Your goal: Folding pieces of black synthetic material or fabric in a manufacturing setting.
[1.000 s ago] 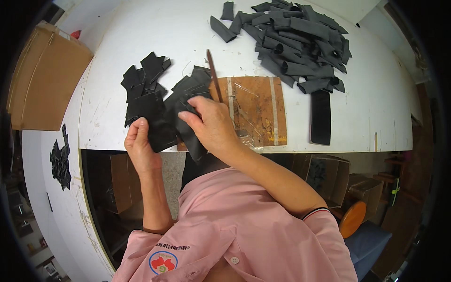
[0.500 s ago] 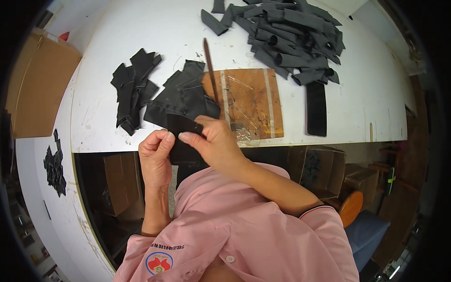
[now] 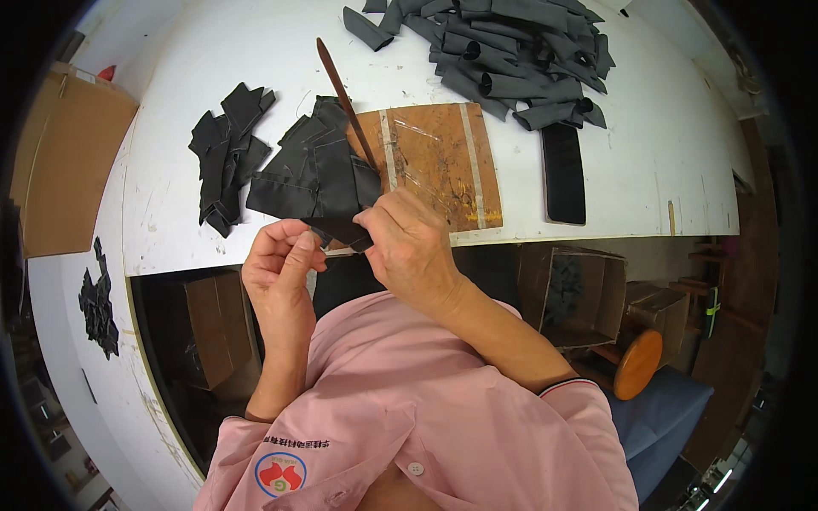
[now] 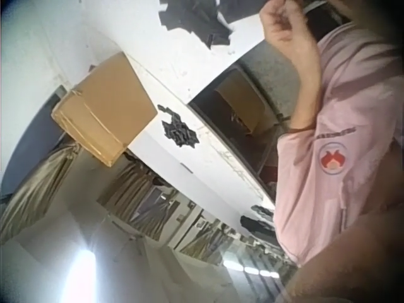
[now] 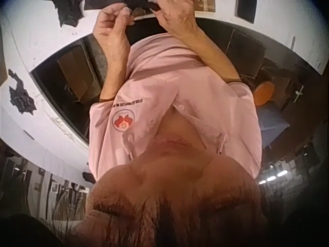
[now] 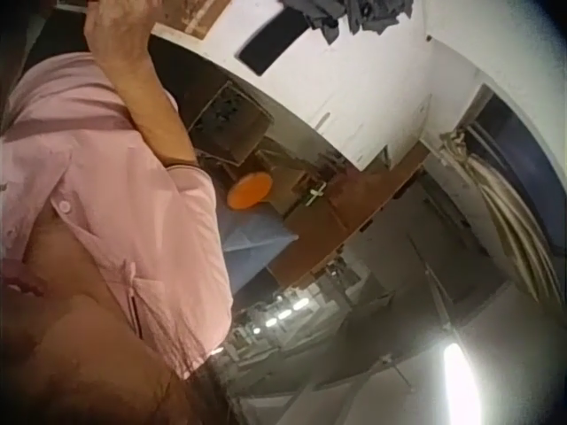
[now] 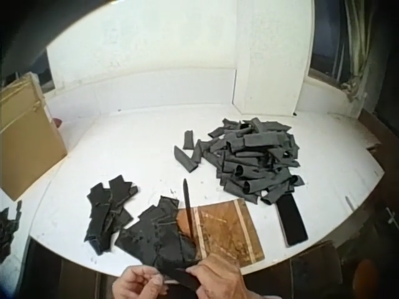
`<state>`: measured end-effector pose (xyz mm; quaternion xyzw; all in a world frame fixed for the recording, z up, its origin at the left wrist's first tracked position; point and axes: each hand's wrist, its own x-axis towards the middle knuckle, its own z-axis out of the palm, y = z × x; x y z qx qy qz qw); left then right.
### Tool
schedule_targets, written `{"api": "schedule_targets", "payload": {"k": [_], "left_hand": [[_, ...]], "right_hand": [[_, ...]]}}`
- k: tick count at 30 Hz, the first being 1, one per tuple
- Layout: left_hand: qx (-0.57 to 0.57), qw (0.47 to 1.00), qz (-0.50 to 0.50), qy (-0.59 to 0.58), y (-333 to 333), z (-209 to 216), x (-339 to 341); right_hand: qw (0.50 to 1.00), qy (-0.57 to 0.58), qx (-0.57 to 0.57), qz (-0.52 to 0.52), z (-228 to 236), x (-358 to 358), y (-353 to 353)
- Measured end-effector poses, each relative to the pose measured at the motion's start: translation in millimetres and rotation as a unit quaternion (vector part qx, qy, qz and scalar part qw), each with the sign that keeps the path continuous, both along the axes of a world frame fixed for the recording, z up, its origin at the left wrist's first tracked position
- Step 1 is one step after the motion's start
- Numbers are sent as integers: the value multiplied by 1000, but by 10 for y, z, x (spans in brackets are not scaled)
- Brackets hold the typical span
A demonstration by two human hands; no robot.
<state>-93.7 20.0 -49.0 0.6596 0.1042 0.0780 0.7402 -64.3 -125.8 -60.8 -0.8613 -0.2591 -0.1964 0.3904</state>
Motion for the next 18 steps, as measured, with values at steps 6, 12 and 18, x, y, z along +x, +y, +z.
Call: {"api": "schedule_targets", "payload": {"k": [6,12,18], "left_hand": [[-141,985,-55,87,8,62,-64],[-192,969,-55,146,-39,142,-67],[-136,971,-56,186,-110,92,9]], "right_hand": [[1000,-13,-21,-7,-70,-11,-49],[999,-24,-27,4,-123,-4,-104],[996,-83,-38,19,-220,48,-166]]}}
